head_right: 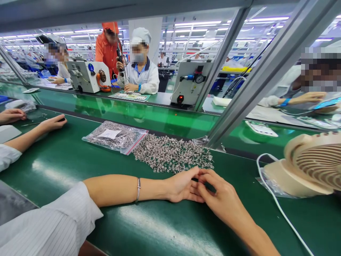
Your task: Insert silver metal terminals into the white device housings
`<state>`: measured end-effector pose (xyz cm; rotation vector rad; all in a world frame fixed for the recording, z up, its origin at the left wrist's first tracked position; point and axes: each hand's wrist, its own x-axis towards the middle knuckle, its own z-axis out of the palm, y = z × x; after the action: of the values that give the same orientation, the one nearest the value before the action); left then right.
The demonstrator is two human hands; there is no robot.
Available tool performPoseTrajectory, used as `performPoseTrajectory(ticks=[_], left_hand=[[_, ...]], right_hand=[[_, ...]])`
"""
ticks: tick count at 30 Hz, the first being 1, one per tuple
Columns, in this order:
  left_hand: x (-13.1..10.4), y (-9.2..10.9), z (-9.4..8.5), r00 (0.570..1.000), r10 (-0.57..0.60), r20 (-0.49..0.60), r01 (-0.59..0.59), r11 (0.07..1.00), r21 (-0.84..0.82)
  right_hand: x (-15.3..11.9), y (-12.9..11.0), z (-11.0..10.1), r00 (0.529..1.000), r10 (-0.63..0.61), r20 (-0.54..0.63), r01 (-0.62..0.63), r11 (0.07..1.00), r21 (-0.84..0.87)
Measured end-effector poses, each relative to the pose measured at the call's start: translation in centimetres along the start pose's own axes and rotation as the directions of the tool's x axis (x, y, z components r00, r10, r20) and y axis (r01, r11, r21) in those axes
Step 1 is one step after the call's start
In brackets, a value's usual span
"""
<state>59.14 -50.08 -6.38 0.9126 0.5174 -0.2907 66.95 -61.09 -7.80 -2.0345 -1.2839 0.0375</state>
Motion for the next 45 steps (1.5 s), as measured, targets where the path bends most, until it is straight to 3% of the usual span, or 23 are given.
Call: performPoseTrajectory(ticks=[8, 14, 20, 29, 34, 45], left_hand=[[-0.1, 0.2, -0.5, 0.995, -0.044, 0.086, 0.043, 0.999, 0.013], [-0.2, 0.6, -0.5, 0.989, -0.088, 0.118, 0.086, 0.996, 0.026], [-0.3, 0.6, -0.4, 0.993, -0.07, 0.099, 0.071, 0.997, -0.003], [0.1, 0.0, -0.5, 0.996, -0.028, 0.087, 0.03, 0.999, -0.024], [0.1, 0.1, -0.4, 0.997, -0.038, 0.061, 0.04, 0.999, -0.028], [-0.4, 0.1, -0.3, 0.999, -0.026, 0.045, 0.027, 0.999, -0.017]], right_hand=[[0.2, -0.5, -1.0, 0.975, 0.217, -0.045, -0.195, 0.937, 0.291], [0.3, -0.9, -1.2, 0.943, 0.331, -0.04, -0.299, 0.891, 0.341], [0.4, -0.5, -1.3, 0.951, 0.31, -0.016, -0.285, 0.893, 0.349], [0.2, -0.5, -1.1, 0.974, 0.225, -0.026, -0.213, 0.95, 0.228], [0.4, -0.1, -1.3, 0.965, 0.259, -0.039, -0.244, 0.942, 0.229], [0.6, -0.1, -1.6, 0.954, 0.292, 0.066, -0.298, 0.902, 0.312]])
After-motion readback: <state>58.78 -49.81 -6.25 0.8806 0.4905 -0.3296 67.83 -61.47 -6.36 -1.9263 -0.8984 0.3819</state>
